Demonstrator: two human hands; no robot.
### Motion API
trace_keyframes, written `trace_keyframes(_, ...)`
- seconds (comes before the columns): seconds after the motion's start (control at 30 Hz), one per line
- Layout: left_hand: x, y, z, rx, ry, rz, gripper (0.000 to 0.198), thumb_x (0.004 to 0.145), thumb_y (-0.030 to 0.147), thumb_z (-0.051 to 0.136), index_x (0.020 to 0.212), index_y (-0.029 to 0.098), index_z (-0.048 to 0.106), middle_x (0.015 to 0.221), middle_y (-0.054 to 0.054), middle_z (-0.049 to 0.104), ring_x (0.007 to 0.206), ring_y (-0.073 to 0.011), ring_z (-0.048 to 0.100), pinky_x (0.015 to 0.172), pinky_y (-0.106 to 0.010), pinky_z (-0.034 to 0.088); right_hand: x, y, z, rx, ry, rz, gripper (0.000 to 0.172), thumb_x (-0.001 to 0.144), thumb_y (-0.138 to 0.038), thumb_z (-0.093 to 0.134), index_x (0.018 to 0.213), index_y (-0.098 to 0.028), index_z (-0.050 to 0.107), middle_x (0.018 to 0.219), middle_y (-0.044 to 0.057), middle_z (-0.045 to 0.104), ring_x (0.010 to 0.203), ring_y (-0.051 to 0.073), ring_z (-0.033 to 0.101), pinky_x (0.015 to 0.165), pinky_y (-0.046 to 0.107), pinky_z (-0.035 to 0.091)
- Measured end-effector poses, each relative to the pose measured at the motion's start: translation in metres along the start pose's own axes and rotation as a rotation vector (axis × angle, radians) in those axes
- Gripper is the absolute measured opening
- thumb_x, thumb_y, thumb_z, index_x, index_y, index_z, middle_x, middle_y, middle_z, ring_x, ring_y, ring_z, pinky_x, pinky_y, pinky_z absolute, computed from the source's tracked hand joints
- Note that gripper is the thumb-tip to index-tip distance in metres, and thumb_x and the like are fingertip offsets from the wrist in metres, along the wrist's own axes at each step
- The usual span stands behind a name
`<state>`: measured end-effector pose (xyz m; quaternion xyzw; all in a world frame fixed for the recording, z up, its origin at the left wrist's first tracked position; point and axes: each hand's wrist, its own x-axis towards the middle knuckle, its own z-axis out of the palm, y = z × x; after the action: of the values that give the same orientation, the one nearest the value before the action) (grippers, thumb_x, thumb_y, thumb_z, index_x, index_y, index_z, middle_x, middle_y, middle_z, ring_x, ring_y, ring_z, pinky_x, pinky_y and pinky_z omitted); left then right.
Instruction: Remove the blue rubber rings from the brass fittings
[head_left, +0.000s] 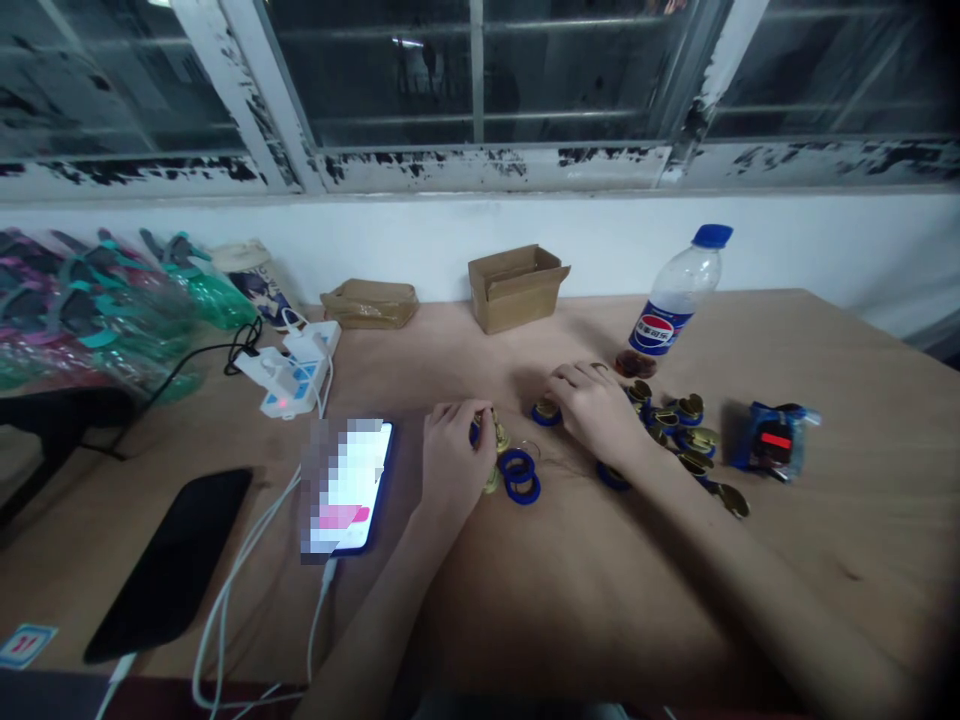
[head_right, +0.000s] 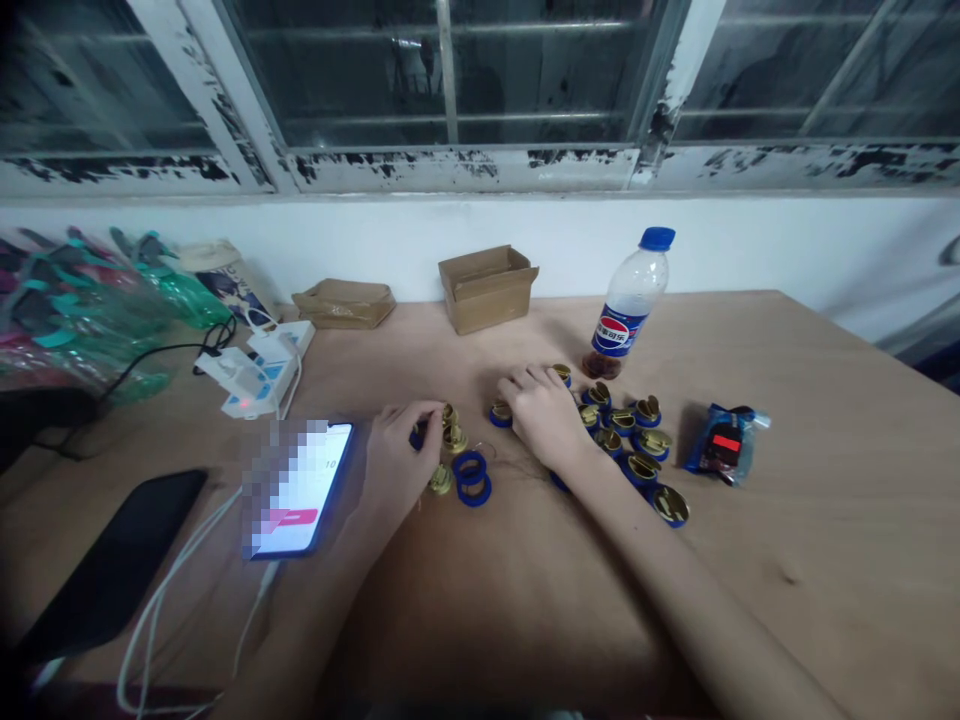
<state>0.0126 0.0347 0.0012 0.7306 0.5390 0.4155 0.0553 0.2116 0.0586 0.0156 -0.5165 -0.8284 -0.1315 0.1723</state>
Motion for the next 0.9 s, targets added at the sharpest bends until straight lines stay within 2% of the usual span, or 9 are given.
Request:
trace_keyframes(0.07, -0.002, 0.007, -0.001, -0.169, -0.104, -0.069, 0.016, 0.088, 0.023, 0.052, 0.094, 0.019, 0.066, 0.085, -0.006, 0.072, 0.077, -0.0197, 0.064, 0.072, -0.032, 0.048, -0.009, -0.003, -0.011, 0.110, 0.117, 0.042, 0.021, 0.092, -0.016, 0.045, 0.090, -0.016, 0.065, 0.098, 0.012, 0.065, 0.092, 0.025, 0.057, 0.079, 0.038, 0.044)
trace_keyframes(0.17, -0.007, 0.020, -0.001, -0.458, -0.273, -0.308, 0.030, 0.089, 0.039, 0.052, 0.107, 0.019, 0.063, 0.084, -0.006, 0.072, 0.071, -0.0179, 0.067, 0.064, -0.028, 0.052, -0.025, -0.012, -0.024, 0.294, 0.318, 0.047, 0.018, 0.093, -0.016, 0.045, 0.093, -0.018, 0.063, 0.096, 0.010, 0.063, 0.092, 0.022, 0.060, 0.079, 0.036, 0.049)
trace_keyframes(0.23, -0.011, 0.027, 0.000, -0.673, -0.414, -0.473, 0.040, 0.088, 0.051, 0.049, 0.098, 0.016, 0.065, 0.088, -0.009, 0.072, 0.069, -0.0183, 0.068, 0.060, -0.028, 0.054, -0.036, -0.020, -0.026, 0.311, 0.377, 0.035, 0.018, 0.090, -0.011, 0.047, 0.097, -0.019, 0.062, 0.098, 0.009, 0.062, 0.092, 0.021, 0.060, 0.080, 0.035, 0.051)
trace_keyframes(0.3, -0.014, 0.033, 0.001, -0.912, -0.583, -0.624, 0.051, 0.086, 0.060, 0.048, 0.088, 0.012, 0.065, 0.082, -0.010, 0.071, 0.068, -0.0203, 0.070, 0.062, -0.031, 0.056, -0.046, -0.028, -0.023, 0.283, 0.425, -0.009, 0.022, 0.087, -0.008, 0.048, 0.100, -0.021, 0.061, 0.099, 0.009, 0.063, 0.091, 0.021, 0.061, 0.077, 0.036, 0.052)
trace_keyframes(0.4, -0.013, 0.035, 0.000, -1.157, -0.650, -0.696, 0.049, 0.080, 0.059, 0.057, 0.088, 0.012, 0.065, 0.079, -0.009, 0.071, 0.071, -0.0216, 0.071, 0.068, -0.034, 0.059, -0.055, -0.040, -0.017, 0.332, 0.401, -0.074, 0.027, 0.085, -0.006, 0.051, 0.105, -0.021, 0.060, 0.100, 0.009, 0.063, 0.090, 0.021, 0.062, 0.074, 0.035, 0.053)
trace_keyframes(0.47, -0.010, 0.034, -0.003, -1.202, -0.609, -0.680, 0.044, 0.079, 0.054, 0.063, 0.094, 0.013, 0.064, 0.086, -0.009, 0.071, 0.076, -0.0209, 0.071, 0.072, -0.034, 0.059, -0.057, -0.047, -0.017, 0.432, 0.394, -0.070, 0.028, 0.084, -0.006, 0.053, 0.107, -0.021, 0.059, 0.104, 0.010, 0.061, 0.094, 0.022, 0.061, 0.078, 0.036, 0.054)
trace_keyframes(0.57, -0.006, 0.031, -0.008, -1.166, -0.535, -0.606, 0.040, 0.080, 0.048, 0.064, 0.103, 0.015, 0.062, 0.099, -0.009, 0.070, 0.085, -0.0210, 0.071, 0.078, -0.034, 0.059, -0.054, -0.053, -0.020, 0.616, 0.407, 0.014, 0.029, 0.084, -0.007, 0.053, 0.109, -0.021, 0.059, 0.107, 0.010, 0.057, 0.100, 0.023, 0.059, 0.083, 0.038, 0.053)
trace_keyframes(0.73, -0.006, 0.027, -0.011, -0.934, -0.414, -0.349, 0.028, 0.084, 0.028, 0.061, 0.110, 0.019, 0.060, 0.110, -0.008, 0.069, 0.102, -0.0219, 0.066, 0.091, -0.035, 0.055, -0.048, -0.056, -0.026, 0.815, 0.361, 0.198, 0.024, 0.087, -0.014, 0.052, 0.108, -0.023, 0.055, 0.104, 0.008, 0.057, 0.087, 0.019, 0.058, 0.072, 0.034, 0.054)
trace_keyframes(0.9, -0.011, 0.027, -0.010, -0.848, -0.448, -0.201, 0.032, 0.085, 0.023, 0.059, 0.117, 0.021, 0.060, 0.119, -0.009, 0.067, 0.109, -0.0223, 0.064, 0.094, -0.036, 0.053, -0.048, -0.055, -0.022, 0.904, 0.298, 0.207, 0.028, 0.087, -0.016, 0.054, 0.114, -0.023, 0.053, 0.110, 0.008, 0.053, 0.090, 0.018, 0.057, 0.073, 0.033, 0.054)
